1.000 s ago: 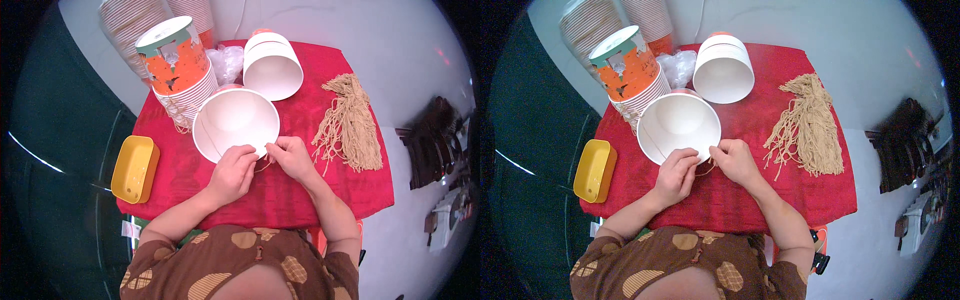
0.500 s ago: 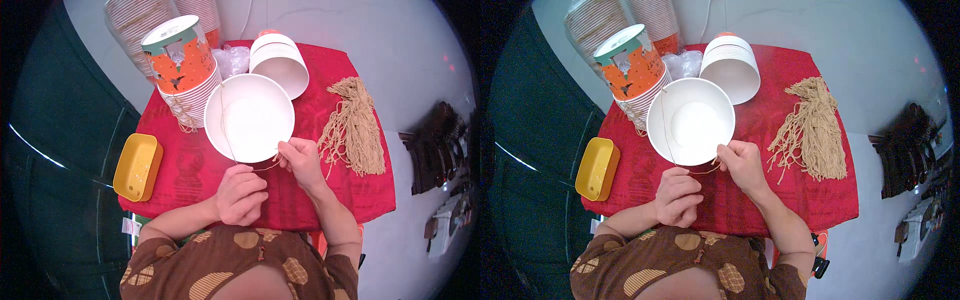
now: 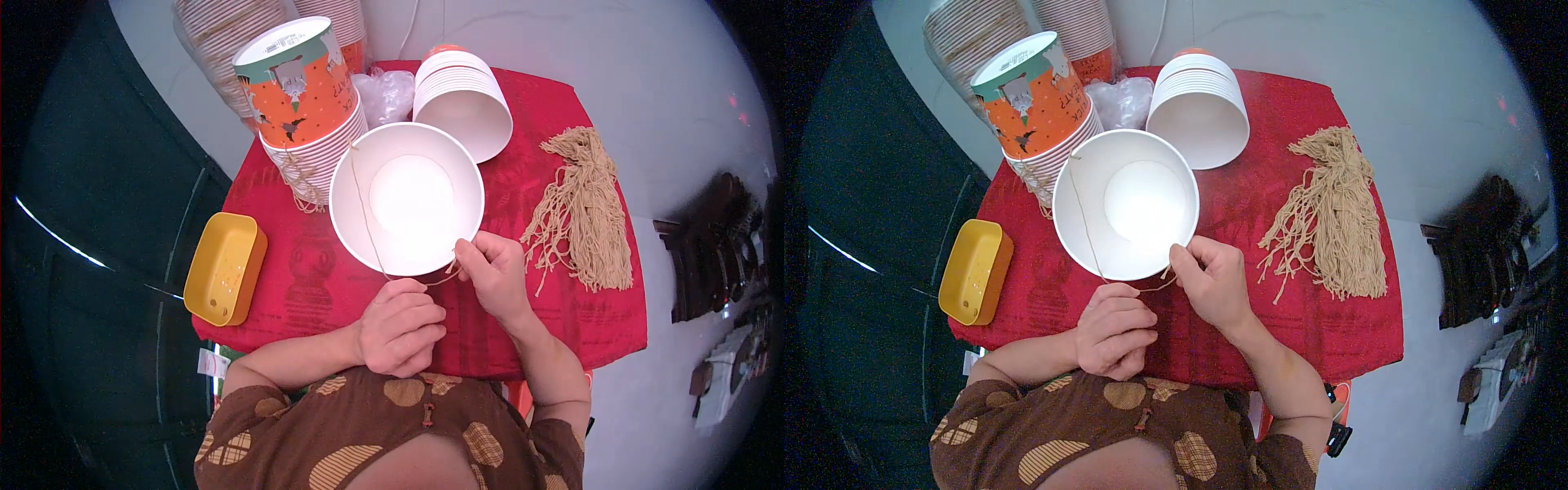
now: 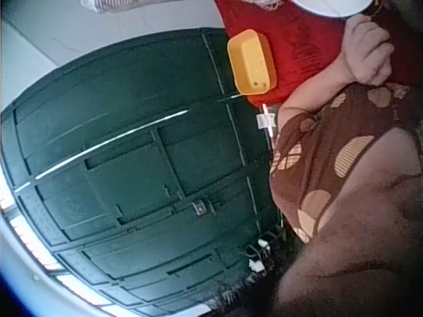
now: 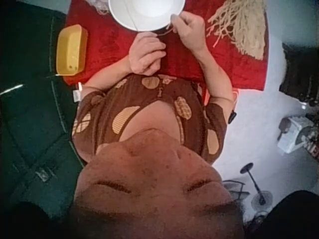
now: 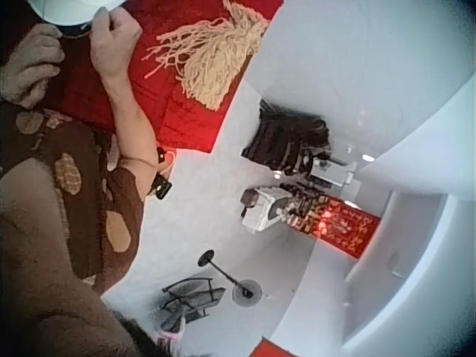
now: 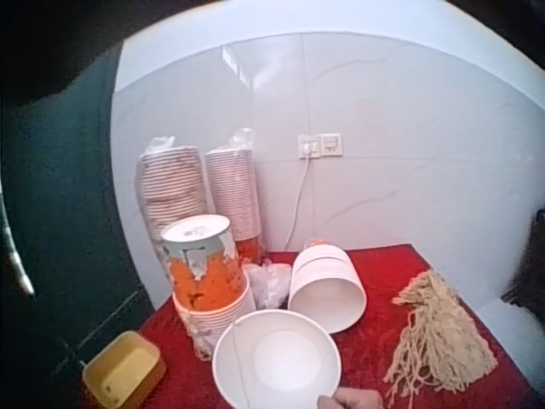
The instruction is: Attaching string handles to Halloween-themed paper buckets.
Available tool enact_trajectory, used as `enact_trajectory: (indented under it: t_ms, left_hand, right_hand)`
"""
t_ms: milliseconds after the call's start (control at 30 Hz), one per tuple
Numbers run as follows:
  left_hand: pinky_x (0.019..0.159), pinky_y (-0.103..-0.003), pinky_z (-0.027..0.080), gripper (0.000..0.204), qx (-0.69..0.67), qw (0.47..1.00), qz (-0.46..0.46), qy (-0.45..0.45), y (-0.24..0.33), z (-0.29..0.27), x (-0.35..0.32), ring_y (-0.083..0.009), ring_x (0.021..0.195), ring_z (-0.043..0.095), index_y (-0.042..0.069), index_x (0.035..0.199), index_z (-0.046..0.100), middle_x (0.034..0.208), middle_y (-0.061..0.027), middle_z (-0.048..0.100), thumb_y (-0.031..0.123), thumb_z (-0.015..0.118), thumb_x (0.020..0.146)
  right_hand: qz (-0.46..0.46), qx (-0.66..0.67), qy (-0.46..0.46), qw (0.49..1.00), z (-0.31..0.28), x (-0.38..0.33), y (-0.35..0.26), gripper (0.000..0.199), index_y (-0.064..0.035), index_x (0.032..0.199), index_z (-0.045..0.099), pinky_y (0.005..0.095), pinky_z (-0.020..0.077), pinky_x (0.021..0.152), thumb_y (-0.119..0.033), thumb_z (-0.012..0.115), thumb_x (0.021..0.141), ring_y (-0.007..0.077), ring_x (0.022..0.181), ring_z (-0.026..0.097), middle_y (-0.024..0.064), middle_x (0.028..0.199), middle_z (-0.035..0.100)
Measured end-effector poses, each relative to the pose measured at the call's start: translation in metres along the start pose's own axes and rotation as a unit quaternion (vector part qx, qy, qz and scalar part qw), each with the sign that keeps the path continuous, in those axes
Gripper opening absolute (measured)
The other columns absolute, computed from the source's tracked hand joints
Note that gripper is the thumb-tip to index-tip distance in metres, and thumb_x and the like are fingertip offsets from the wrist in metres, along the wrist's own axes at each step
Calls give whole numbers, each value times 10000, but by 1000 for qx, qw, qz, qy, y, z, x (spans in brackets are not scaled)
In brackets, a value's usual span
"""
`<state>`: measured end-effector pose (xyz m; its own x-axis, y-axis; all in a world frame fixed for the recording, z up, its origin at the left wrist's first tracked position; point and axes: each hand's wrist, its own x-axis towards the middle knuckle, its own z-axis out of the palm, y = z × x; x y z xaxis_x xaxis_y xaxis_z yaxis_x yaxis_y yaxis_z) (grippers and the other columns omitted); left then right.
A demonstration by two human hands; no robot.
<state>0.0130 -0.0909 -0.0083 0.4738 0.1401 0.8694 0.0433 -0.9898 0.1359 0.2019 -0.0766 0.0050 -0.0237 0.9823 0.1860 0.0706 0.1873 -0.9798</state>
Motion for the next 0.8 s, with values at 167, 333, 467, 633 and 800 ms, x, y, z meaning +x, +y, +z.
enact_trajectory:
  t_ms: [167, 333, 467, 633, 800]
  left_hand:
    - [762, -447, 478, 336, 60, 997, -49, 5, -4, -6, 6, -314, 812, 591, -21, 968, 594, 965, -163, 605, -42, 642, 636]
    - [716, -412, 461, 368, 130, 976, -171, 24, -14, 0, 5, -330, 817, 579, -8, 1020, 569, 1010, -179, 593, -97, 663, 675]
    - [755, -401, 446, 438, 154, 960, -231, -30, -13, 3, 10, -323, 859, 565, -2, 1039, 556, 1013, -162, 576, -24, 760, 652]
    - [760, -417, 429, 430, 158, 954, -248, -61, -14, 4, 5, -319, 863, 553, -1, 1012, 558, 961, -142, 574, 38, 788, 650]
    - [750, -418, 420, 314, 160, 958, -233, -53, -17, 7, -1, -310, 827, 555, 4, 942, 566, 907, -120, 576, 36, 752, 691]
  right_hand:
    - [-30, -18, 15, 999, 3, 4, 7, 281, 47, 676, 567, 284, 372, 472, -117, 597, 902, 58, 538, 478, 17, 555, 543]
    - [-64, -72, 17, 995, 10, 3, 15, 264, 58, 694, 560, 316, 383, 476, -116, 611, 886, 88, 529, 490, 93, 546, 526]
    - [-82, -123, 19, 989, 11, 4, 19, 255, 54, 693, 570, 355, 398, 477, -125, 622, 866, 178, 484, 519, 176, 566, 520]
    - [-72, -136, 14, 988, 15, 3, 14, 259, 48, 673, 567, 385, 408, 474, -128, 632, 853, 257, 482, 562, 200, 584, 541]
    - [-120, -233, -13, 965, 17, 1, 11, 258, 16, 658, 572, 425, 441, 499, -149, 643, 844, 351, 566, 609, 196, 618, 569]
